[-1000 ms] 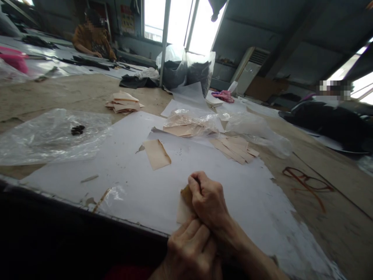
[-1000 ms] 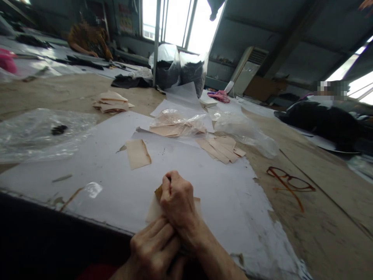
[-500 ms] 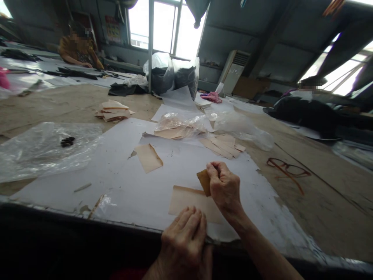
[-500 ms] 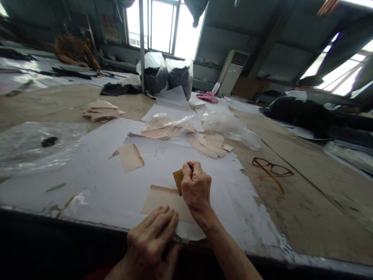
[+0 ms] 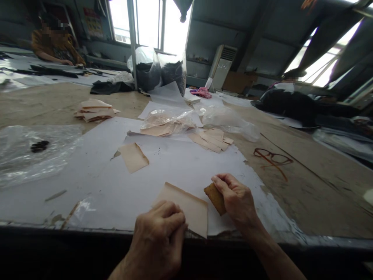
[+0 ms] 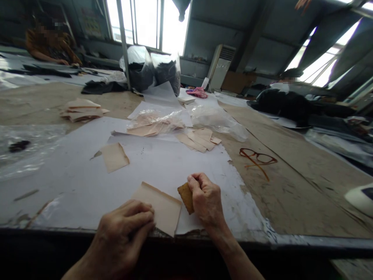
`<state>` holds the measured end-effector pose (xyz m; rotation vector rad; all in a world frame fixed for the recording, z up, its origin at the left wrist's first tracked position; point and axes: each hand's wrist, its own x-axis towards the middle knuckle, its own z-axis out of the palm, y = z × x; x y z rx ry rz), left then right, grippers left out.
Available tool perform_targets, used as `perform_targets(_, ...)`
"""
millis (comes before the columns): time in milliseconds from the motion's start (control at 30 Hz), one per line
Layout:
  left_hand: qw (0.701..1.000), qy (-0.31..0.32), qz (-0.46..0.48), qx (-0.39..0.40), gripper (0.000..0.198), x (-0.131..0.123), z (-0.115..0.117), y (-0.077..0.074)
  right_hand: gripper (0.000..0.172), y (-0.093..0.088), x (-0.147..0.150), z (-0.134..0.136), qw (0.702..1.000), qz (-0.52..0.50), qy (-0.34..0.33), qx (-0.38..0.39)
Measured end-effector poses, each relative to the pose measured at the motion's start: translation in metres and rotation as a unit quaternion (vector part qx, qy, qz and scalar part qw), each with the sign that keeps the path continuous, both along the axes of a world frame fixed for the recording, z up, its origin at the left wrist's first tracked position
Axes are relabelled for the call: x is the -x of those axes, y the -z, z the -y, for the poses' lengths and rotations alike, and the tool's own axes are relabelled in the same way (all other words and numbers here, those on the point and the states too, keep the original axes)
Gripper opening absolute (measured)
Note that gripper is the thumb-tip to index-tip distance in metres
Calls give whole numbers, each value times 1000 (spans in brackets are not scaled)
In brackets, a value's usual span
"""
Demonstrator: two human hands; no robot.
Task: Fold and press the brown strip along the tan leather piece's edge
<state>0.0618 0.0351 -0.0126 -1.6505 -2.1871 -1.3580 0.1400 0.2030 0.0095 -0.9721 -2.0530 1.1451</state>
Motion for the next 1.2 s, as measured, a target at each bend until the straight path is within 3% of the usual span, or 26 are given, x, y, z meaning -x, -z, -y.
perform_targets(133, 997, 38, -35, 53, 21, 13, -2, -9, 29, -3, 5, 4, 999, 14, -27, -36)
perform_targets(300, 989, 40, -142, -13, 28, 5, -2, -13, 29, -2, 5, 0, 997, 12, -10, -79)
perform_targets(433, 985, 11, -172, -6, 25, -7, -6, -5, 26, 1, 7, 4, 994, 33, -34, -97)
perform_targets(633, 979, -33, -202, 15, 34, -8, -11, 11, 25, 10, 22, 12, 979, 71, -52, -184)
perform_targets(733, 977, -41, -208, 9, 34, -8, -12, 12, 26, 18, 26, 12, 961, 83, -58, -256)
perform_targets(867, 978, -69, -195, -5, 33, -12, -13, 12, 26, 27, 21, 1, 914, 112, -83, -380)
perform_targets(1067, 977, -72, -198, -16, 31, -11, -13, 18, 27, 20, -16, -45, 883, 163, 43, -439)
perform_targets(1200, 977, -66, -202, -14, 32, -9, -11, 20, 27, 3, -20, -44, 893, 141, 102, -415)
